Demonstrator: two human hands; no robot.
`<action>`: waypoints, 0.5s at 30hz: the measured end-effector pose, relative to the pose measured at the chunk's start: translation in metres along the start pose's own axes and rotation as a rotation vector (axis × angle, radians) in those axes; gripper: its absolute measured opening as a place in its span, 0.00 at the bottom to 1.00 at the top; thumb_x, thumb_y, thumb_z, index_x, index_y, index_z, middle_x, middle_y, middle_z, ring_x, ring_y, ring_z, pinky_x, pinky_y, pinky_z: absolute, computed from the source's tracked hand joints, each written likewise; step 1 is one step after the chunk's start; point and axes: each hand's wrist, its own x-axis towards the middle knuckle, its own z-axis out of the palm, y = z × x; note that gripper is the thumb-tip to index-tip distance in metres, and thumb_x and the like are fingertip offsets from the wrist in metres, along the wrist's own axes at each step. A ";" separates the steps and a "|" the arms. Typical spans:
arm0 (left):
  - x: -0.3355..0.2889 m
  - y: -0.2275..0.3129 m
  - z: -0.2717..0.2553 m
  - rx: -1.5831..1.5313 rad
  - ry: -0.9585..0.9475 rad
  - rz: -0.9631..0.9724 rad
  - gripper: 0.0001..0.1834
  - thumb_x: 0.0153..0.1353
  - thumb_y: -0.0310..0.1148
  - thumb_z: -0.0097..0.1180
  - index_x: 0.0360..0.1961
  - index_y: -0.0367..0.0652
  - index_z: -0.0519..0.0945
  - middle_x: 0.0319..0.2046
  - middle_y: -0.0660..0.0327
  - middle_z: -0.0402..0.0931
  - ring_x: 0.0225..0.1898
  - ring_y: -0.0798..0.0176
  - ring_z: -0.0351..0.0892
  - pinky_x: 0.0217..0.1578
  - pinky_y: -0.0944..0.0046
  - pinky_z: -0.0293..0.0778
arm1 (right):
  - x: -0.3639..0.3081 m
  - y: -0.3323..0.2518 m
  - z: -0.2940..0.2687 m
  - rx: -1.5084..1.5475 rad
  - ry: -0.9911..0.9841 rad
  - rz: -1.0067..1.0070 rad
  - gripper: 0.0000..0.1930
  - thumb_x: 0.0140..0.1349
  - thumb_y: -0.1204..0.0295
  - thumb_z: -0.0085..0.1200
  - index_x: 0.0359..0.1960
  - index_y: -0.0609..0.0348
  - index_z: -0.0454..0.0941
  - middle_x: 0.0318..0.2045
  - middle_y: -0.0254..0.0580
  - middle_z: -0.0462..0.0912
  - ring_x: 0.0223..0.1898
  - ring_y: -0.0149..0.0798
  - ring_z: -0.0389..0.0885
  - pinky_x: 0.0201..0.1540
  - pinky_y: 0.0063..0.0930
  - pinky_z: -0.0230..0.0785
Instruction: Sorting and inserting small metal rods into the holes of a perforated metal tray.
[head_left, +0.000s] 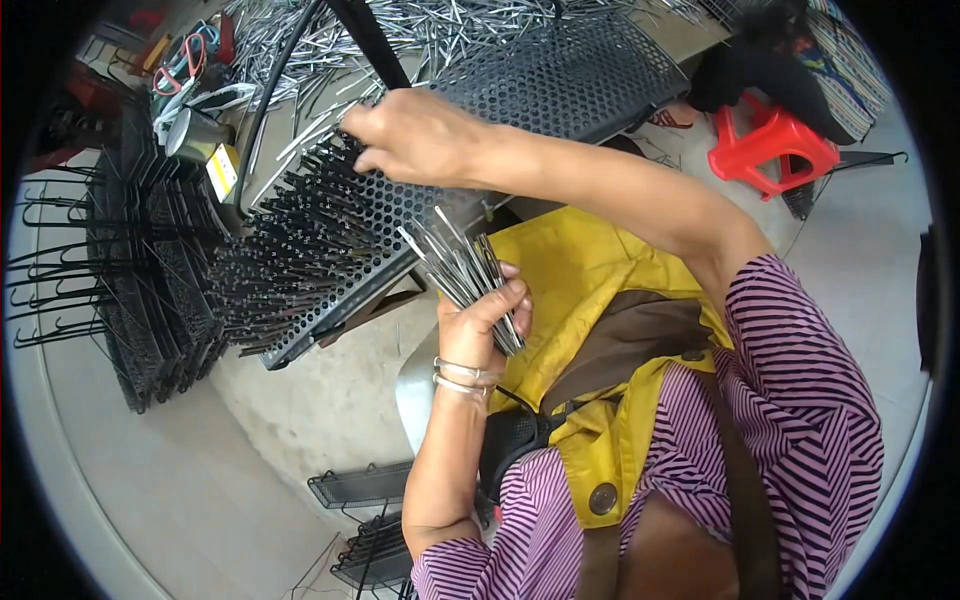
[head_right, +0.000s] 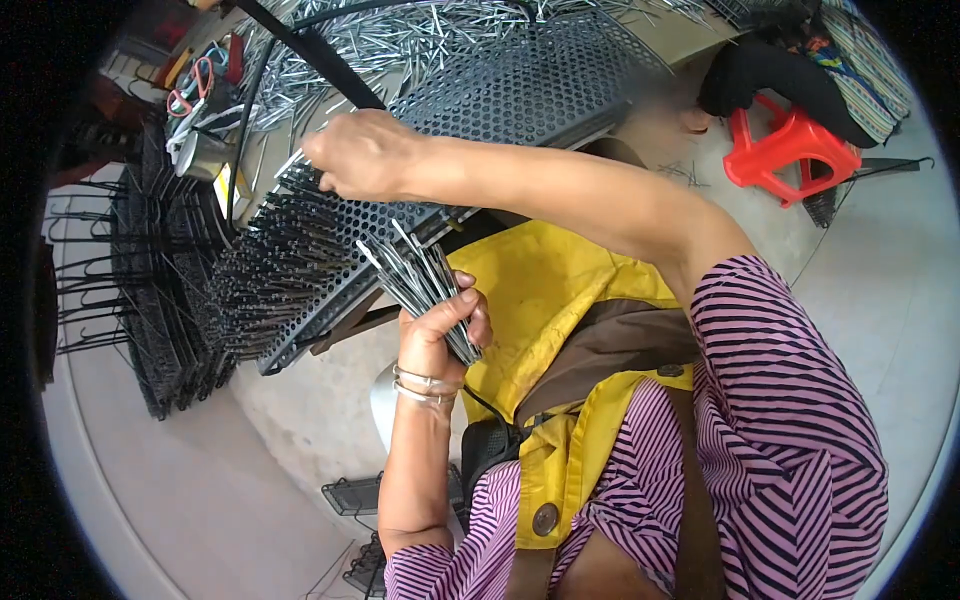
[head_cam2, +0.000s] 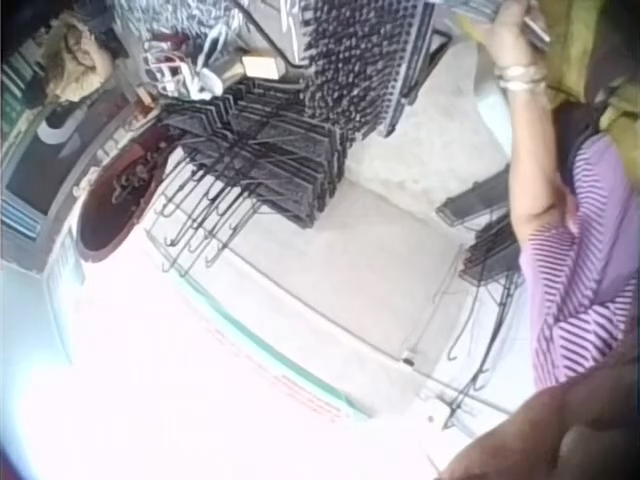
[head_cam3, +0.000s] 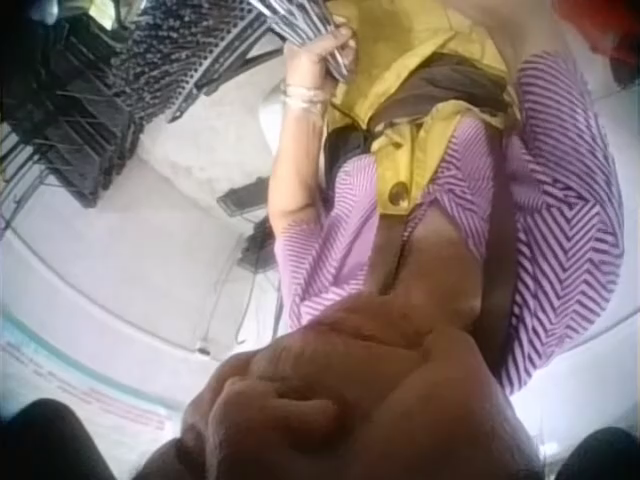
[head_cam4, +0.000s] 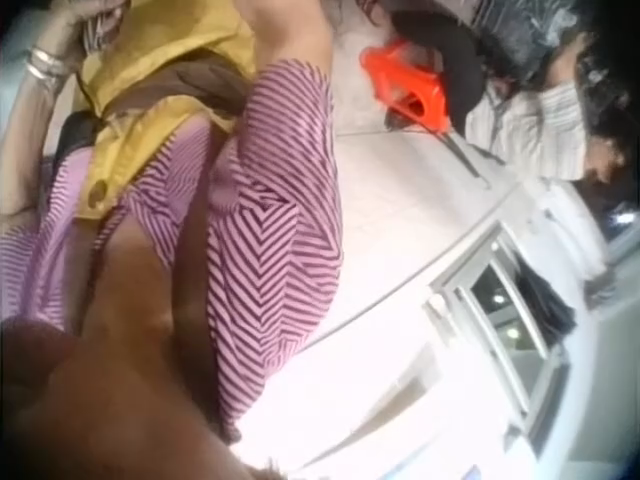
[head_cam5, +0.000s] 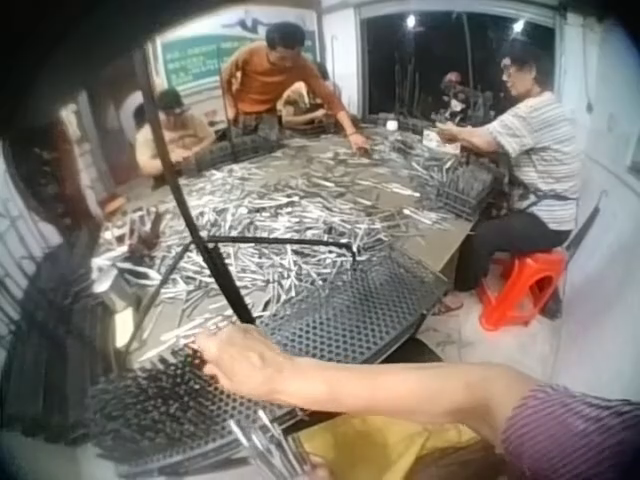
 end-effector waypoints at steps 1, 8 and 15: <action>0.001 0.000 0.000 -0.001 0.000 -0.002 0.10 0.45 0.20 0.56 0.31 0.34 0.73 0.17 0.56 0.70 0.14 0.64 0.68 0.15 0.69 0.64 | -0.010 0.000 -0.002 0.000 -0.001 0.002 0.12 0.47 0.71 0.57 0.19 0.67 0.69 0.12 0.52 0.70 0.18 0.52 0.73 0.20 0.38 0.63; -0.001 0.000 0.000 -0.056 -0.123 0.046 0.10 0.45 0.20 0.56 0.31 0.33 0.73 0.18 0.57 0.70 0.15 0.64 0.68 0.15 0.69 0.64 | -0.058 -0.011 -0.028 0.871 -0.369 0.510 0.07 0.50 0.74 0.56 0.25 0.66 0.76 0.16 0.36 0.77 0.16 0.21 0.70 0.18 0.14 0.62; -0.002 0.000 0.003 0.050 -0.081 0.056 0.10 0.46 0.20 0.56 0.32 0.32 0.73 0.17 0.57 0.69 0.14 0.64 0.67 0.15 0.70 0.64 | -0.063 -0.001 -0.037 0.861 -0.167 0.566 0.05 0.52 0.75 0.54 0.25 0.65 0.74 0.17 0.39 0.77 0.15 0.24 0.74 0.15 0.13 0.63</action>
